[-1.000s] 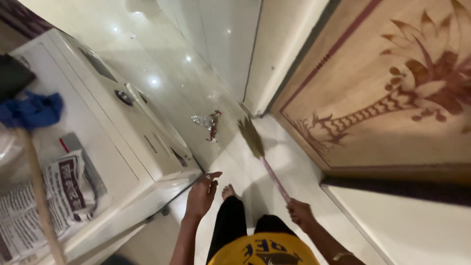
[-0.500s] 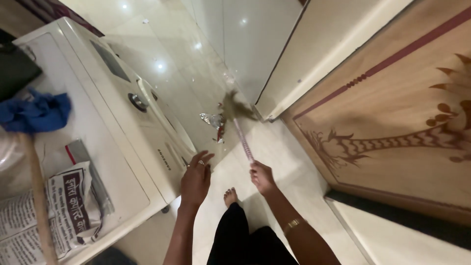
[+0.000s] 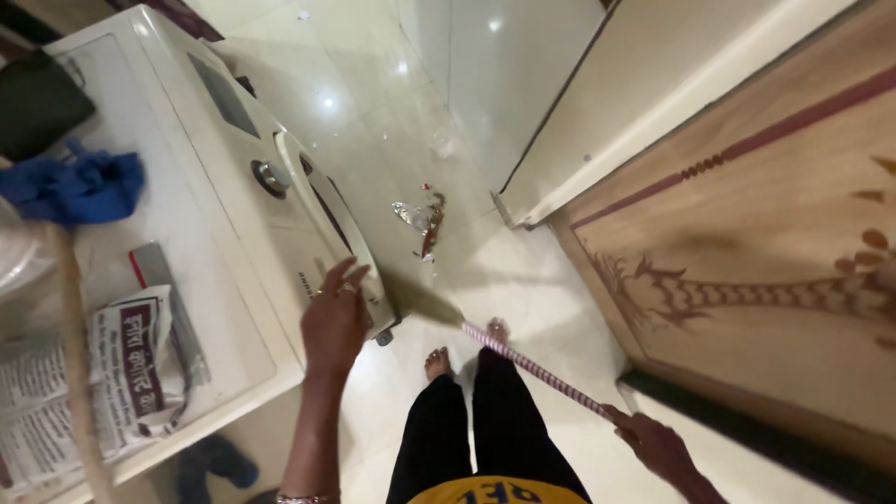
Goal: The person sweeps debris across the floor using a broom, moving trash into a pile.
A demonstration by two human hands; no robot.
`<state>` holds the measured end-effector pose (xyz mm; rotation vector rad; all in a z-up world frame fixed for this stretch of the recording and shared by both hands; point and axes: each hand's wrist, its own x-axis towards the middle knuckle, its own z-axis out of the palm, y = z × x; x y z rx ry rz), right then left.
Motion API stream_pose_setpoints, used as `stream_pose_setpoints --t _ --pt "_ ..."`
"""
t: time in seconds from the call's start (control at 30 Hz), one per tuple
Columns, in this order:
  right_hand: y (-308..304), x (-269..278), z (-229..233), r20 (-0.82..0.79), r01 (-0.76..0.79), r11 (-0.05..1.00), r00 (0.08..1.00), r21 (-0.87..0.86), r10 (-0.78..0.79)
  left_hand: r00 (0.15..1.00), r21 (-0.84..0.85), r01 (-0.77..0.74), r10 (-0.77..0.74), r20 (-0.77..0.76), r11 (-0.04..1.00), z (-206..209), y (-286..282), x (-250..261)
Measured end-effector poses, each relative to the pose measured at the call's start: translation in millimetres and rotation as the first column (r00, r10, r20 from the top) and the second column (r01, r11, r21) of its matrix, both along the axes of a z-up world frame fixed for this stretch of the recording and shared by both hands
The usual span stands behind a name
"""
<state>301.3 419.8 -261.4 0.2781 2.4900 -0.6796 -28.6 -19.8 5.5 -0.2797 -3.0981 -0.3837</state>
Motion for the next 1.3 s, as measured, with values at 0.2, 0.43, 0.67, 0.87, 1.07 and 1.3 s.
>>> stream_pose_setpoints --t 0.2,0.43,0.67,0.87,1.07,1.3 --pt "28 -146 -2 0.070 -0.073 0.980 0.996 0.184 0.061 0.993 -0.015 -0.104 0.104 0.048 0.994 -9 -59 -29" --pt "25 -340 -55 0.137 -0.162 0.890 0.984 0.427 0.113 0.974 -0.118 -0.184 0.197 0.112 0.976 -28 -74 -40" --pt "-33 -441 -30 0.011 -0.173 0.910 0.983 0.378 0.183 0.970 -0.046 -0.240 0.241 0.025 0.970 -20 -66 -41" --pt "-61 -357 27 -0.113 -0.242 0.957 0.959 0.163 0.261 0.962 0.179 -0.273 0.270 0.039 0.945 -21 -72 -41" --pt "-74 -204 9 -0.062 -0.095 0.981 0.994 -0.169 0.086 0.978 0.468 -0.178 0.210 -0.016 0.866 -12 -75 -42" --pt "-125 -285 -99 -0.017 0.132 0.991 0.991 -0.036 -0.133 0.976 0.437 -0.204 0.217 0.022 0.876 -13 -75 -42"
